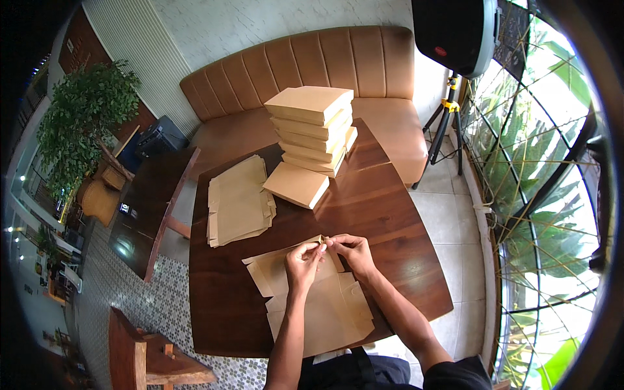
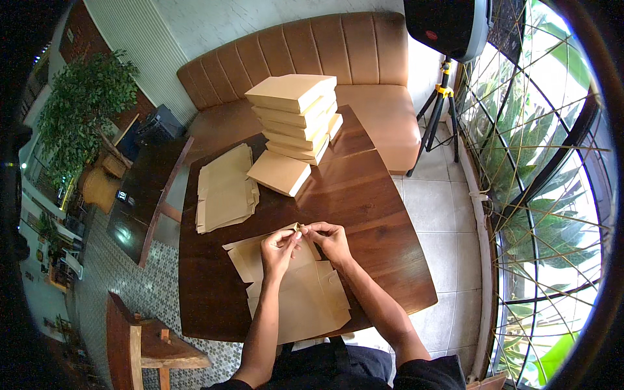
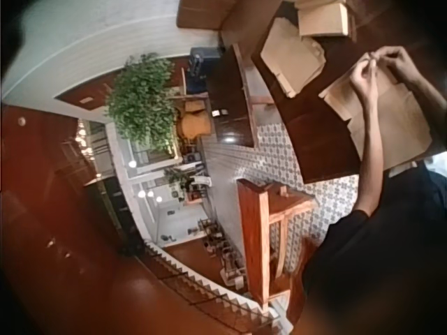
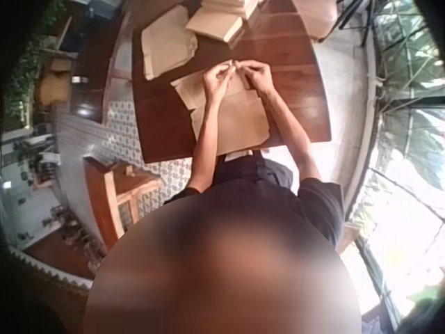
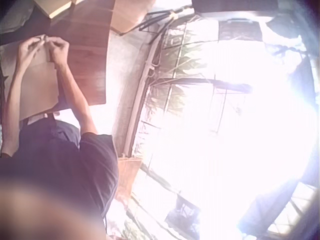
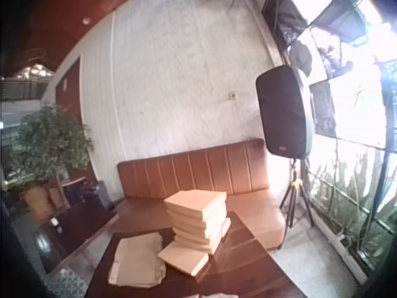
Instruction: The person assembles flat-packed cardboard boxes by folding the side flaps, tucking tabs into slots, and closing the top flaps. Completed boxes are stacked on the table while additional flat packs are taken from a nearby pile.
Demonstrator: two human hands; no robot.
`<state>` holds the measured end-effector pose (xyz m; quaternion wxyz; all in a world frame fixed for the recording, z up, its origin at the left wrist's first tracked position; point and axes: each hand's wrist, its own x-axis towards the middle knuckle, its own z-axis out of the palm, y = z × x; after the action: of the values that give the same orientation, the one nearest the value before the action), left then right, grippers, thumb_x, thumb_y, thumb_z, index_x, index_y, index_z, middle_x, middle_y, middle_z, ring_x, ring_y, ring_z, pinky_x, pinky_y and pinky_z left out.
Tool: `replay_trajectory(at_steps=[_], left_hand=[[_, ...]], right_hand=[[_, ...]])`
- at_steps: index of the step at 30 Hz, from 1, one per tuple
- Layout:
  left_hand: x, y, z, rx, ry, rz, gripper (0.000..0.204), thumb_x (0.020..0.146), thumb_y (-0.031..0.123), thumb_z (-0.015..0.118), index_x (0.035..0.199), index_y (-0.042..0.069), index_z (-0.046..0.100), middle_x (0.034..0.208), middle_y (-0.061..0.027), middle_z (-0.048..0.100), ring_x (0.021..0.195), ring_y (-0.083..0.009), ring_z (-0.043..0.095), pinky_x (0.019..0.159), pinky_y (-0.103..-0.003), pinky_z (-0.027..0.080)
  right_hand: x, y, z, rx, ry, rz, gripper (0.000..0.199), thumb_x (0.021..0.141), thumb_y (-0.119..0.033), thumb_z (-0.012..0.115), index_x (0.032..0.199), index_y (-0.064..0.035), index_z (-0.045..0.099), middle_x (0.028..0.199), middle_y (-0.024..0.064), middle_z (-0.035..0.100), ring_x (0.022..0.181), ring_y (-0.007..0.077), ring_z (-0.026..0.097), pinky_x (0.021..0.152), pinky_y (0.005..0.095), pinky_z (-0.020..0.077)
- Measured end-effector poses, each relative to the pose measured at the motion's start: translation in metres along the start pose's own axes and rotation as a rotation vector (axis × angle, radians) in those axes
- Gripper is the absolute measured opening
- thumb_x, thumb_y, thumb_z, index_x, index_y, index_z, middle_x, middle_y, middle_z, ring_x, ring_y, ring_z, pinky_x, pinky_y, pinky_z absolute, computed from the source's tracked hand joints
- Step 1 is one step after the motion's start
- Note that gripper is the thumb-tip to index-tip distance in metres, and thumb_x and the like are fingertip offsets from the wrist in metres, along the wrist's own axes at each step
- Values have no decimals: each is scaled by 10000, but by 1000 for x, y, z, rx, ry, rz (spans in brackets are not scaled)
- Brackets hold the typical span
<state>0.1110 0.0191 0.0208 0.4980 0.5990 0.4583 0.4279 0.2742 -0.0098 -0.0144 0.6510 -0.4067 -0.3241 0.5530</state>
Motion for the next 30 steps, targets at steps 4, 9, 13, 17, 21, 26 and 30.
replay_trajectory(at_steps=[4, 9, 13, 17, 21, 26, 30], left_hand=[[0, -1, 1, 22, 5, 26, 197, 979, 164, 774, 1030, -25, 751, 876, -77, 763, 698, -109, 702, 515, -226, 498], [-1, -5, 5, -15, 43, -6, 196, 976, 167, 780, 1012, -24, 749, 852, -69, 752, 672, -99, 677, 512, -224, 488], [-2, -7, 4, -110, 32, 21, 204, 978, 172, 780, 1021, -25, 745, 850, -67, 746, 662, -101, 666, 517, -226, 487], [-4, -9, 0, -219, -16, -24, 215, 1015, 190, 733, 1043, -23, 739, 907, -80, 752, 694, -115, 682, 551, -234, 508], [-5, -15, -2, -361, -57, -91, 229, 1045, 203, 688, 1082, -18, 734, 964, -94, 757, 723, -132, 699, 591, -252, 531], [-4, -22, 1, -339, -3, -122, 236, 1023, 176, 719, 1152, -22, 715, 971, -95, 758, 721, -137, 701, 585, -256, 523], [-3, -23, 6, -338, 43, -150, 238, 998, 143, 749, 1157, -29, 706, 960, -90, 753, 709, -134, 695, 575, -250, 511]], right_hand=[[0, 2, 2, -55, 30, -55, 103, 944, -54, 773, 1023, 1, 810, 1016, 62, 781, 920, 114, 688, 866, 283, 540], [-2, -1, 4, -111, 28, -122, 97, 945, -60, 779, 1014, -4, 818, 1004, 70, 772, 927, 124, 684, 866, 295, 542], [-1, -6, 2, -85, -25, -99, 99, 946, -74, 784, 1013, -13, 822, 993, 67, 767, 926, 136, 682, 872, 302, 538], [0, -8, 0, -28, -66, -42, 90, 948, -82, 784, 1002, -23, 824, 997, 61, 764, 927, 137, 677, 873, 302, 534], [2, -5, 0, -72, -42, -38, 78, 946, -79, 784, 988, -26, 823, 991, 56, 765, 921, 129, 676, 865, 293, 529], [2, -3, 0, -141, -42, -67, 80, 938, -85, 794, 984, -26, 823, 978, 50, 766, 914, 124, 674, 863, 289, 528], [2, 0, 3, -186, 30, -97, 79, 936, -89, 797, 974, -23, 820, 983, 59, 761, 926, 125, 673, 873, 295, 523]])
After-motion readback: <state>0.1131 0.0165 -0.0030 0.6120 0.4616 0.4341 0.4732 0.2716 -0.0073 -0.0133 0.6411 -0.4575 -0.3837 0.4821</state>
